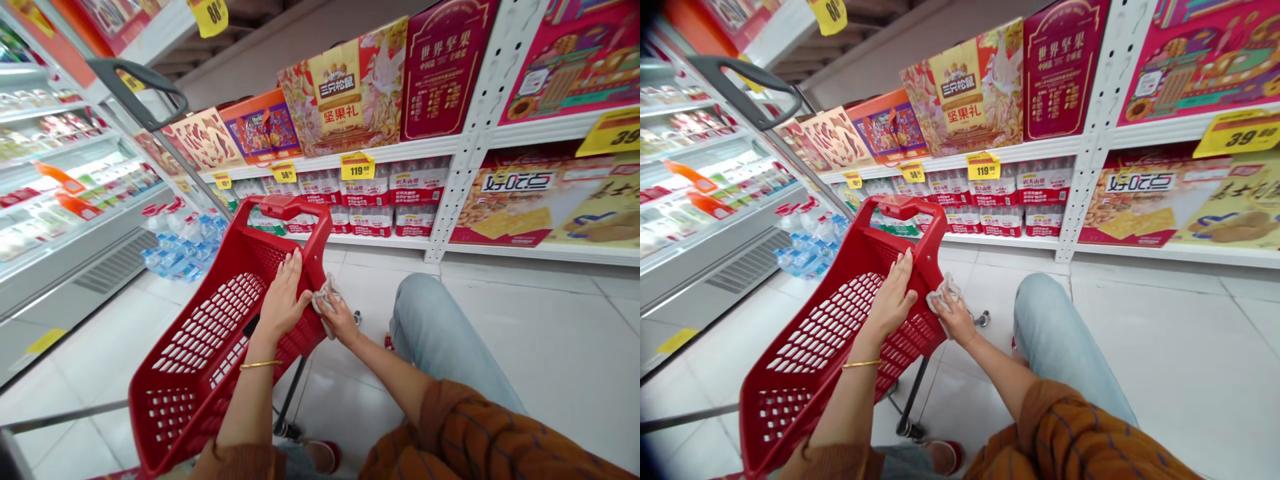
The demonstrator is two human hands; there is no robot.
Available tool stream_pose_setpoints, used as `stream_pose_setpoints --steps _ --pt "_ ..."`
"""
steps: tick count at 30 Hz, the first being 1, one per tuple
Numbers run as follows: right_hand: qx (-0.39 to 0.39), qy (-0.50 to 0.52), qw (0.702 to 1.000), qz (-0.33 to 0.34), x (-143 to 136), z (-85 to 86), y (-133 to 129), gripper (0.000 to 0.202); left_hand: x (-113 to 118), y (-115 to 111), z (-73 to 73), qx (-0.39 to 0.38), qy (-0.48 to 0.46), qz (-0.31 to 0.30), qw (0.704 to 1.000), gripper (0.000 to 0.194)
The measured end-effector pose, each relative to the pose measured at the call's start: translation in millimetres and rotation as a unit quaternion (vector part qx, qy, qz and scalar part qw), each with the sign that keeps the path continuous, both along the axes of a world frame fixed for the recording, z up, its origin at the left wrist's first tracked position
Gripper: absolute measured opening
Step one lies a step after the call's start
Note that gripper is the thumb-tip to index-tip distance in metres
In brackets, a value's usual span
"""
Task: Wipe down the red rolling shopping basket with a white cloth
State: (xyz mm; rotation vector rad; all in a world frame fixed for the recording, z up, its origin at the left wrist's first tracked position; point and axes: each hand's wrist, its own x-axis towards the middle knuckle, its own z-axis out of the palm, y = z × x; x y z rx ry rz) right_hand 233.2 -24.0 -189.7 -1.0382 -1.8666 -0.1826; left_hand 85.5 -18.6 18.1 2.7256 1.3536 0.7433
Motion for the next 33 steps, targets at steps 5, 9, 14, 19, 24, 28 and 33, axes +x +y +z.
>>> stream_pose_setpoints --steps 5,9,14,19,24,28,33 --pt "-0.017 0.004 0.999 0.035 6.0 -15.5 -10.3 0.062 -0.6 1.4 -0.2 -0.009 -0.010 0.006 1.000 0.085" --pt "-0.057 0.011 0.997 0.057 18.3 -15.5 -22.8 0.069 0.0 -1.5 2.7 -0.037 -0.021 0.011 0.999 0.083" --pt "-0.017 0.040 0.998 0.045 28.7 10.9 -20.9 0.060 -0.3 -4.0 3.3 -0.044 -0.039 0.009 0.998 0.081" --pt "0.059 0.101 0.992 0.038 24.2 82.8 -0.7 0.060 3.6 -6.5 5.8 -0.034 -0.030 0.016 0.999 0.081" --pt "0.089 0.118 0.989 0.001 5.1 133.3 29.8 0.054 8.8 -9.9 7.5 -0.035 -0.016 0.036 0.999 0.083" --pt "0.127 0.105 0.986 -0.029 -7.4 121.5 44.9 0.059 11.8 -14.2 10.1 -0.035 -0.013 0.051 0.998 0.086" --pt "0.159 0.083 0.982 -0.057 -5.8 83.9 49.1 0.062 14.7 -22.0 18.8 -0.054 -0.008 0.051 0.997 0.082"
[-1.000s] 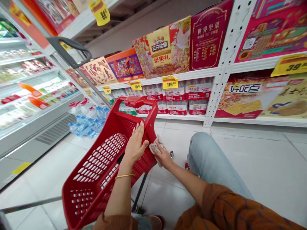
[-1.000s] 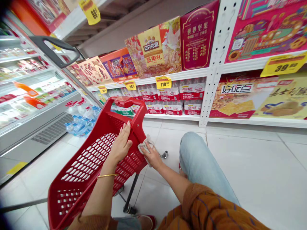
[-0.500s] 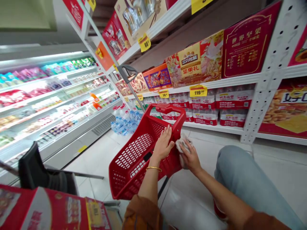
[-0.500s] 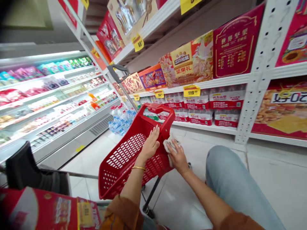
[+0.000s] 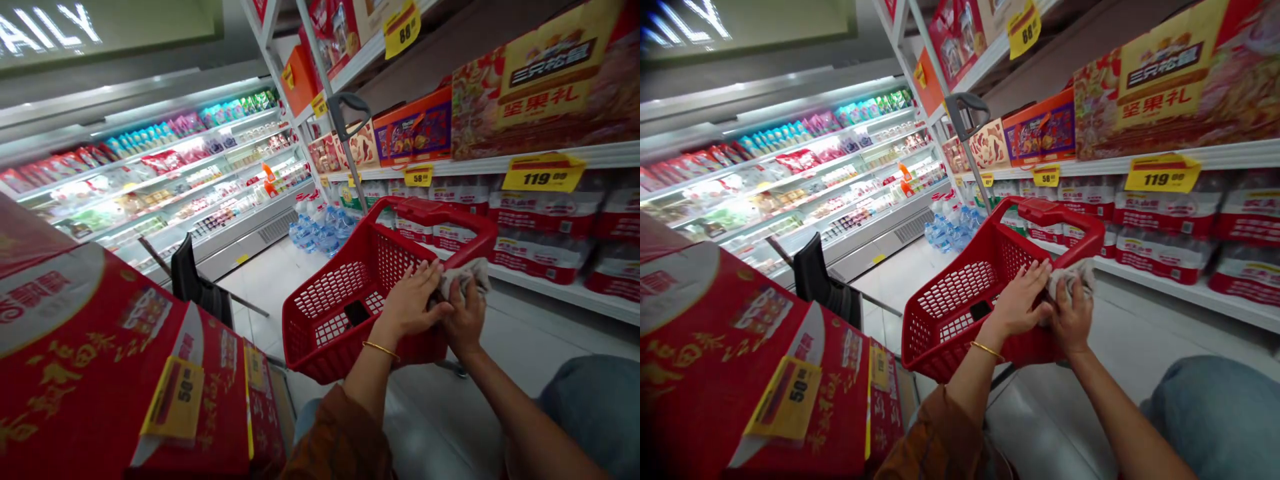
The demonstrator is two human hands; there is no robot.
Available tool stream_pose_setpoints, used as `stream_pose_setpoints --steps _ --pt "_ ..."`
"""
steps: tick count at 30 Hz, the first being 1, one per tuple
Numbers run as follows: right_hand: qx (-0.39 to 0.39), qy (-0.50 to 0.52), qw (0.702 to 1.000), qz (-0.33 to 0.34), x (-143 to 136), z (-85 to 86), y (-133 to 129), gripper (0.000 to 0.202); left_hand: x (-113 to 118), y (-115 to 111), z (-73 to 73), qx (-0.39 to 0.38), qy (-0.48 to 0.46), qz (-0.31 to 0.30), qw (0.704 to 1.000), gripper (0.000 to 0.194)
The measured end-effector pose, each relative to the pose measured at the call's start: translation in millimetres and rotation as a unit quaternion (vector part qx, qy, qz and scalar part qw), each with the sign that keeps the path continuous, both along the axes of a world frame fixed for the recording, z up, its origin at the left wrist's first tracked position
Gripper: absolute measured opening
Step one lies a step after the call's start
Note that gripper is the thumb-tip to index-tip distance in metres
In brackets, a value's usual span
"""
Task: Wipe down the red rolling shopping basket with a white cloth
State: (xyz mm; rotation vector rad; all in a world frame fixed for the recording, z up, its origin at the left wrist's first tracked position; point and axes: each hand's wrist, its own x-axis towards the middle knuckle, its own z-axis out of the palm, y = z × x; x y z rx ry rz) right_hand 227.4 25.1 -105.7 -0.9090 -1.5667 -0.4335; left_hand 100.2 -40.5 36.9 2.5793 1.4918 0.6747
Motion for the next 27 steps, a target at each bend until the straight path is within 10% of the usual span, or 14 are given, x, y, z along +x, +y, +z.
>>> stream_pose_setpoints --steps 27 --pt "-0.129 -0.030 0.988 0.073 -13.1 -73.3 -36.8 0.041 -17.8 5.5 -8.8 -0.002 -0.042 -0.035 0.998 0.089"
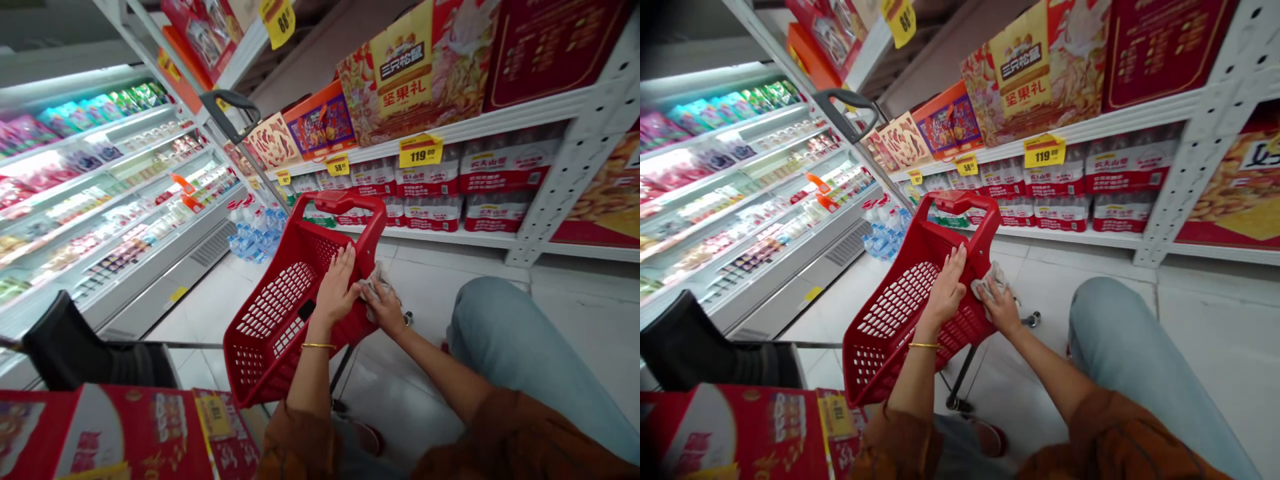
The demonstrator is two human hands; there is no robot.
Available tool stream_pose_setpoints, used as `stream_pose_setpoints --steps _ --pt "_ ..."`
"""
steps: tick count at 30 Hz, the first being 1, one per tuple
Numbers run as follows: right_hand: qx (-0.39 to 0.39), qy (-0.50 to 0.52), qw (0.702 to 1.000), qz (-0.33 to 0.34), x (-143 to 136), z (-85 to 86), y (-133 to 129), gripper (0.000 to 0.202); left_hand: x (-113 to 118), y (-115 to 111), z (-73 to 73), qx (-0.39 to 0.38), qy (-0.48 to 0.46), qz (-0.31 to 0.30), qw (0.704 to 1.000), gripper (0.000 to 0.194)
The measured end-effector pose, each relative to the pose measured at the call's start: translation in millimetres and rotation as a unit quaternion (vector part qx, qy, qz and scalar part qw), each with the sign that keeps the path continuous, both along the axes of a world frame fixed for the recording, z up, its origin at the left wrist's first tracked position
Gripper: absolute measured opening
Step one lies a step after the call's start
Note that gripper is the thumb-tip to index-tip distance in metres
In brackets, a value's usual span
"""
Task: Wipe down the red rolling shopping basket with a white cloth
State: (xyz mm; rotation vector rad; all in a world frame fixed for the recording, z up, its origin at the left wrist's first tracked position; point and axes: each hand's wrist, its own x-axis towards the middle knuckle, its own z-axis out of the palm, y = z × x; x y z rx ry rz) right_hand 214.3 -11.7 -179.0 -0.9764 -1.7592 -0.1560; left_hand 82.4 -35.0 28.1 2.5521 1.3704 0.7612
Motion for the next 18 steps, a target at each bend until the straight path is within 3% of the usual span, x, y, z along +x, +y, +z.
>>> stream_pose_setpoints --steps 11,14,18 --pt "-0.004 -0.051 0.998 0.044 19.9 -3.8 -27.4 0.048 -11.5 3.0 -0.8 -0.009 -0.004 -0.005 1.000 0.088" --pt "0.007 -0.033 0.999 0.035 21.4 11.2 -31.8 0.050 -13.8 2.6 -1.4 -0.007 -0.009 -0.009 1.000 0.084" --pt "0.020 -0.025 0.999 0.024 14.1 57.8 -23.0 0.054 -16.9 2.6 -2.4 -0.009 -0.024 -0.006 1.000 0.084"
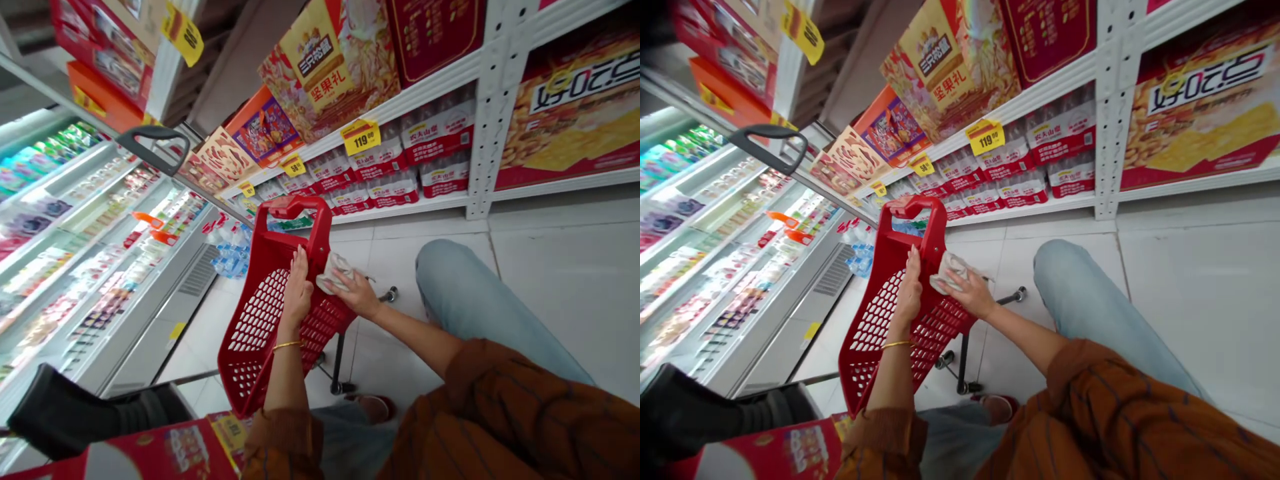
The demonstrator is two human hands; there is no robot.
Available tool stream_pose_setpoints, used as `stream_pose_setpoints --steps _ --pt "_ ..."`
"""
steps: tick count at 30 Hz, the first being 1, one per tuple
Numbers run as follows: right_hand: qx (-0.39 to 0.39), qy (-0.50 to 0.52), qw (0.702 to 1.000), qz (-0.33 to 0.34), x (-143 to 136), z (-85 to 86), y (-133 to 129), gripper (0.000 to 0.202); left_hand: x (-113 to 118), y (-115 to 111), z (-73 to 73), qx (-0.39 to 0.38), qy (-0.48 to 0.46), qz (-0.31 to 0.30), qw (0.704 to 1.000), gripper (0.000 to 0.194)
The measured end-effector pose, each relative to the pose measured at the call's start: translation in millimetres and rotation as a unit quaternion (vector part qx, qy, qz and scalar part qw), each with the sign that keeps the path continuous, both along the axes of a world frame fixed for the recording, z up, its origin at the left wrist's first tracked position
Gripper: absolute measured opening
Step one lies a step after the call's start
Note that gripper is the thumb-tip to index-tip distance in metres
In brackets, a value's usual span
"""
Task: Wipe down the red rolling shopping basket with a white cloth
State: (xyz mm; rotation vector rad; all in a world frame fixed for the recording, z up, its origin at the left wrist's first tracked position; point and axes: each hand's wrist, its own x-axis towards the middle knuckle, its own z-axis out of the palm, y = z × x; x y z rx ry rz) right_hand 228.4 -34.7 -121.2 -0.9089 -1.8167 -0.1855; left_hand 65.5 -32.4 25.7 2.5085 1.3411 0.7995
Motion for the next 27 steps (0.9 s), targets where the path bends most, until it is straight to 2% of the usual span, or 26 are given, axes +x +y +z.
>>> stream_pose_setpoints --steps 4,6,8,12,20,27 --pt "0.006 0.002 1.000 0.002 -9.5 54.2 17.9 0.052 -4.8 1.5 -3.8 -0.015 -0.039 0.014 0.999 0.090" --pt "0.004 0.002 1.000 -0.006 -12.9 71.4 25.0 0.051 -6.7 1.5 -5.7 -0.032 -0.072 0.025 0.997 0.094" --pt "-0.008 0.001 1.000 -0.009 -15.1 79.4 29.4 0.049 -7.3 0.5 -6.3 -0.050 -0.093 0.029 0.994 0.095" --pt "-0.018 0.016 1.000 -0.007 -17.4 75.3 32.9 0.045 -4.9 -3.6 -3.5 -0.065 -0.090 0.025 0.993 0.097" --pt "-0.008 0.043 0.999 0.015 -23.2 52.4 40.1 0.045 -2.8 -6.6 0.7 -0.005 -0.010 0.008 1.000 0.085" --pt "0.001 0.069 0.997 0.033 -25.9 41.0 42.2 0.047 0.9 -6.9 3.9 -0.002 0.023 0.005 1.000 0.084"
